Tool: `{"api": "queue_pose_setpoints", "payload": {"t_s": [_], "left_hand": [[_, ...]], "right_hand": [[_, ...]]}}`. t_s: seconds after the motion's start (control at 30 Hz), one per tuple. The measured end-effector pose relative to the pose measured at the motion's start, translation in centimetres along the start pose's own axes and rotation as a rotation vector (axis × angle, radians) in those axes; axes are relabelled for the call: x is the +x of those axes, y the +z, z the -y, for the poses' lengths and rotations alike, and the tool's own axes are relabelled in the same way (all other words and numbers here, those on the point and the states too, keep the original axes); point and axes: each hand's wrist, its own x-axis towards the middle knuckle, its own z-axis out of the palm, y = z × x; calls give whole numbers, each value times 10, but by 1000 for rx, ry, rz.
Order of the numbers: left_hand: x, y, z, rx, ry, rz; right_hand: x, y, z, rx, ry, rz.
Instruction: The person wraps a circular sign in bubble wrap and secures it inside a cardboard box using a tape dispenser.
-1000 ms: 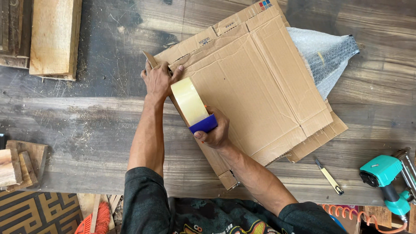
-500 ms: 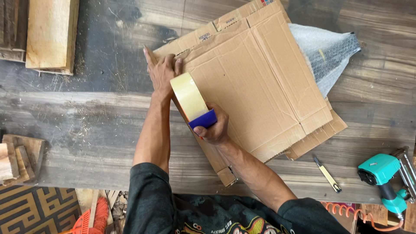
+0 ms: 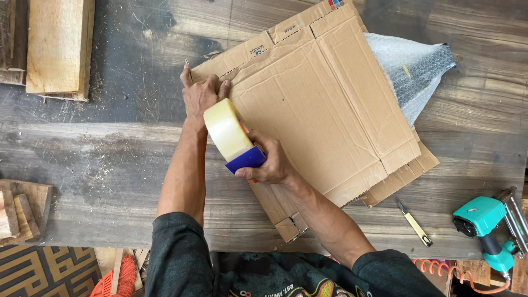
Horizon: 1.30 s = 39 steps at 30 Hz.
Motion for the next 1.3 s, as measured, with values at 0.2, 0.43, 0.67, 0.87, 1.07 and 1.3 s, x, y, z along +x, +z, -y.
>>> {"api": "queue_pose_setpoints", "payload": {"t_s": [0.2, 0.43, 0.67, 0.87, 1.07, 1.3], "left_hand": [[-3, 29, 10, -136, 143, -133], [-2, 26, 10, -311, 0, 13], [1, 33, 20, -430, 12, 36], [-8, 18, 20, -604, -20, 7], [-21, 32, 30, -731, 148, -170], [-35, 11, 8, -857, 89, -340]], "right_hand": [[-7, -10, -27, -23, 23, -31], [6, -6, -34, -91, -79, -109], [12, -1, -35, -57, -69, -99], [24, 0, -30, -29, -61, -106], [15, -3, -42, -115, -74, -112], [27, -1, -41, -154, -76, -112]]}}
